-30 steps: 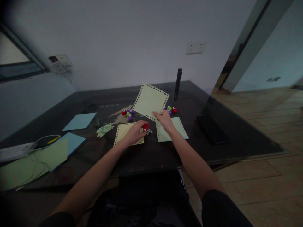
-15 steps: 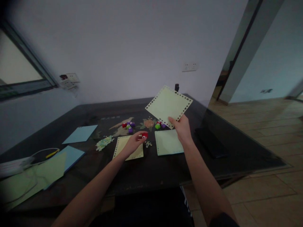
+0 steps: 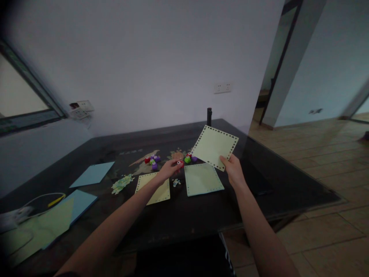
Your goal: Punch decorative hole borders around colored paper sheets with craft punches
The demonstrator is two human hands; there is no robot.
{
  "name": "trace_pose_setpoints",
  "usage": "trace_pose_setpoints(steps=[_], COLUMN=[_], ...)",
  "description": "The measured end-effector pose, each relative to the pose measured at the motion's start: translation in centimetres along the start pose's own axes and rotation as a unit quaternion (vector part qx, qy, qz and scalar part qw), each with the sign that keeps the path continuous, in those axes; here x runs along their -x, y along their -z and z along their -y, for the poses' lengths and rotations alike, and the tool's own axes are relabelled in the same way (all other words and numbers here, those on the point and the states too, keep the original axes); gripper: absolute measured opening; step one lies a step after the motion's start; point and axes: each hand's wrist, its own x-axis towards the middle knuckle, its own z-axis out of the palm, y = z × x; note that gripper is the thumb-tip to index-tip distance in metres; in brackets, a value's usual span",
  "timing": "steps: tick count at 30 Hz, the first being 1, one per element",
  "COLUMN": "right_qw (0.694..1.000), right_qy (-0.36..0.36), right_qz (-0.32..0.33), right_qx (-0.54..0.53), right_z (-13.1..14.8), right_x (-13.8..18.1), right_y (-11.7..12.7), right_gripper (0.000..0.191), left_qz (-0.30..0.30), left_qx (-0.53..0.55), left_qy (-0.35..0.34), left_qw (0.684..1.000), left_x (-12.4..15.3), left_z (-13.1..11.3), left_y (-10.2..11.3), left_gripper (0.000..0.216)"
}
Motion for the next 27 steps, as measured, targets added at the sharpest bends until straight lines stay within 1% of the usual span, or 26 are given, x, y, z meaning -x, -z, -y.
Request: trace_pose_setpoints(steps=[4, 7, 9, 11, 15, 19, 27], right_qw=[1.000, 1.000, 1.000, 1.000, 1.000, 1.000, 0.999], right_qy=[-0.003, -0.005, -0.001, 0.006, 0.022, 0.022, 0.009], right_qz=[0.003, -0.003, -0.005, -0.003, 0.001, 0.004, 0.015], right_qx=[-0.001, -0.001, 0.002, 0.009, 0.019, 0.019, 0.031], right_z=[0.1, 0.2, 0.3, 0.4, 0.7, 1.0, 1.2], right_x=[0.1, 0.2, 0.4, 0.5, 0.8, 1.0, 1.3], right_y=[-0.1, -0.1, -0.1, -0.2, -0.3, -0.4, -0.5], right_gripper=[0.035, 0.036, 0.037, 0.037, 0.038, 0.039, 0.041], left_qz=[0.008, 0.012, 0.002, -0.012, -0.020, -0.018, -0.018], left_qx=[-0.091, -0.181, -0.248, -0.293, -0.327, -0.358, -0.375], left_qy=[-0.042, -0.029, -0.016, -0.005, 0.010, 0.010, -0.030], left_qw=[0.995, 0.983, 0.969, 0.956, 0.945, 0.933, 0.926], left_x=[-3.3, -5.1, -5.9, -6.7, -7.8, -8.3, -7.8], left_z=[-0.3, -0.5, -0.5, -0.6, -0.6, -0.4, 0.0], left_y=[-1.9, -3.0, -3.5, -3.7, -3.6, -3.4, -3.3], left_gripper=[0.028, 0.030, 0.033, 0.033, 0.030, 0.030, 0.028])
